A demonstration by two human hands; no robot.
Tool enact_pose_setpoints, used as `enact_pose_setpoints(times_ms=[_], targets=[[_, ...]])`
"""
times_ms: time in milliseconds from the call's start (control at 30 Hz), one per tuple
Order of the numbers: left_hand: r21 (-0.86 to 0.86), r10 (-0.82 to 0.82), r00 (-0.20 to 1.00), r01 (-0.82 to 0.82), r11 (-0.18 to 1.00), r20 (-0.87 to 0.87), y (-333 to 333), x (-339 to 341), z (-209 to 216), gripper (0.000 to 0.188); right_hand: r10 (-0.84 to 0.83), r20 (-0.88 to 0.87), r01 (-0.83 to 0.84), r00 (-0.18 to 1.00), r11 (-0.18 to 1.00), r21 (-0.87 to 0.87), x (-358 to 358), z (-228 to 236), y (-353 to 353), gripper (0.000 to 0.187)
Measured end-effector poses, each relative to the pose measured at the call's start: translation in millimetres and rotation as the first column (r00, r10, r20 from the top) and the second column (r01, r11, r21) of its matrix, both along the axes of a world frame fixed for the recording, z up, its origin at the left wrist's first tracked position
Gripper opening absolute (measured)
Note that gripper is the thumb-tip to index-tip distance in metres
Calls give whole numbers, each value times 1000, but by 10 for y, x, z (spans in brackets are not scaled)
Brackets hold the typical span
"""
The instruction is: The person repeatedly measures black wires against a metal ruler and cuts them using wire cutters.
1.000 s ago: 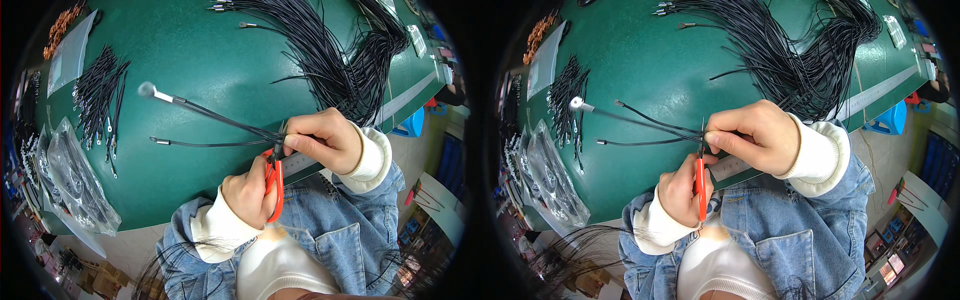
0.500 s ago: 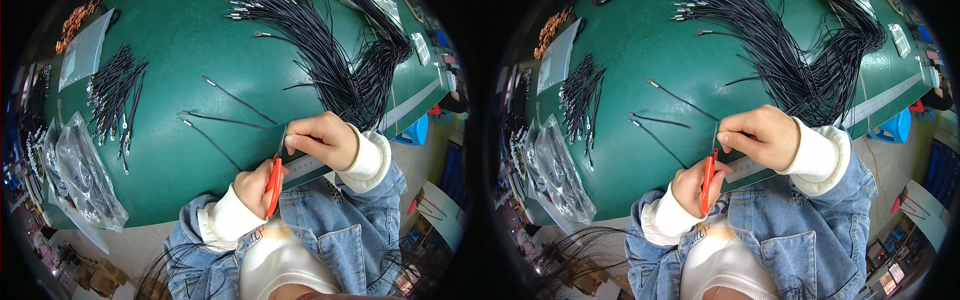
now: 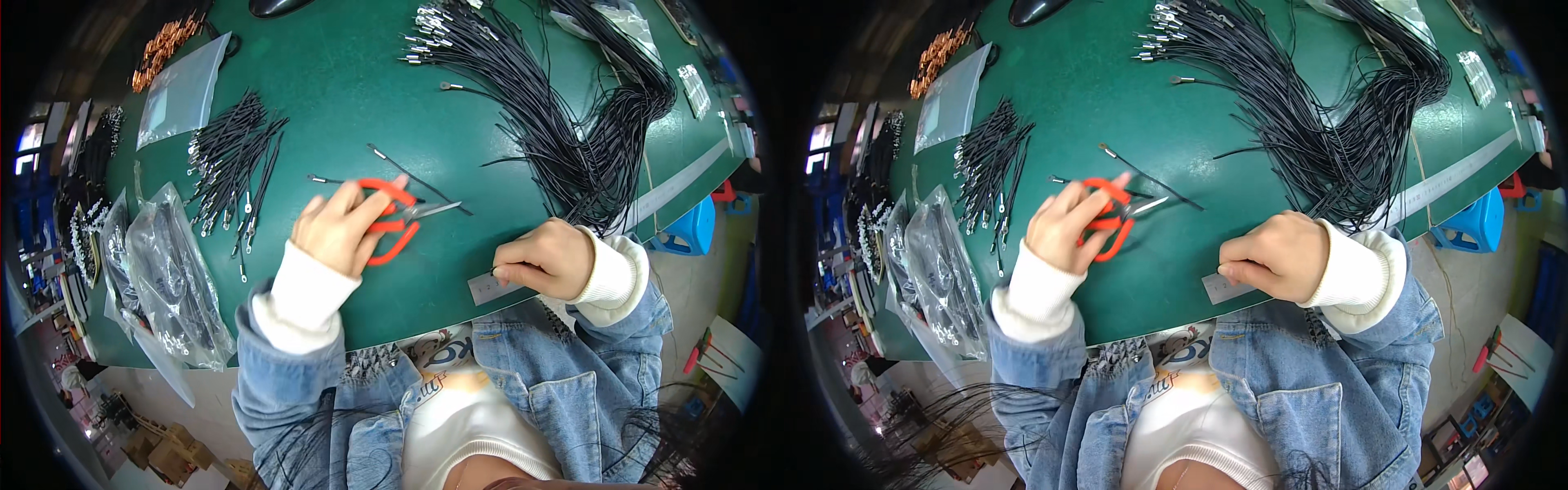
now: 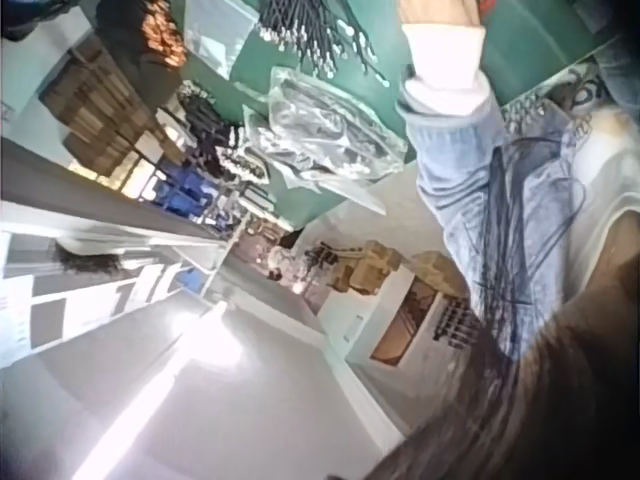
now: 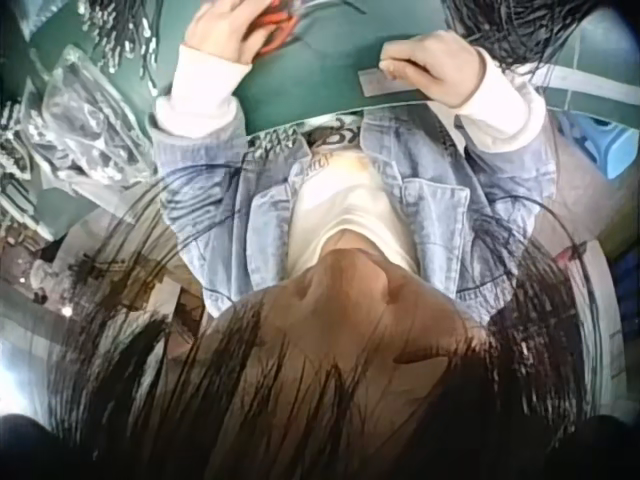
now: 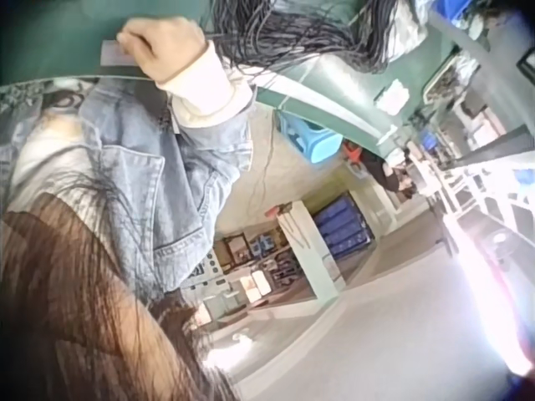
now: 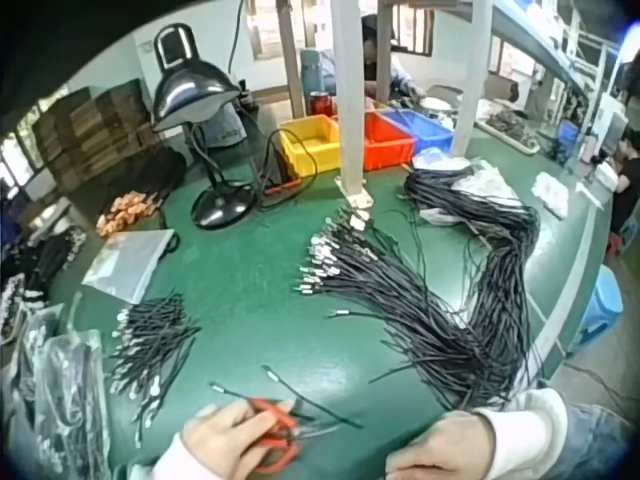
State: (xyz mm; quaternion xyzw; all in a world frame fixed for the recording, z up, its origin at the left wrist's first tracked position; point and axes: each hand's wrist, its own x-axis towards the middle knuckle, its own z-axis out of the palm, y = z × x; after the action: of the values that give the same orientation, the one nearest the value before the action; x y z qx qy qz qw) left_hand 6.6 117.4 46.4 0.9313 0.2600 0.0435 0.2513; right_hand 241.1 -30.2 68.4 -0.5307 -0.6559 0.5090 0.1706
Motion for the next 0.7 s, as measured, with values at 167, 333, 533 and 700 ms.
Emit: enact_pose_setpoints(times_ms=[167,333,533,700], targets=[[11,-26,997,26,1000,77,204,346,-184,22,-32,47,29,998,998,55,-14,7,-49,17],[73,168,975,-158,985,-144,210,232,-208,15,-27,168,23,986,999,24,123,-31,-186,15],[413,565,799,-453,790,-205,526,-523,-206,16,-230,470,151,852,968,201,478,-48,-330,15],[104,573,814,-581,807,97,268,-775,2,17,-78,406,48,910,995,82,528,104,-242,18]])
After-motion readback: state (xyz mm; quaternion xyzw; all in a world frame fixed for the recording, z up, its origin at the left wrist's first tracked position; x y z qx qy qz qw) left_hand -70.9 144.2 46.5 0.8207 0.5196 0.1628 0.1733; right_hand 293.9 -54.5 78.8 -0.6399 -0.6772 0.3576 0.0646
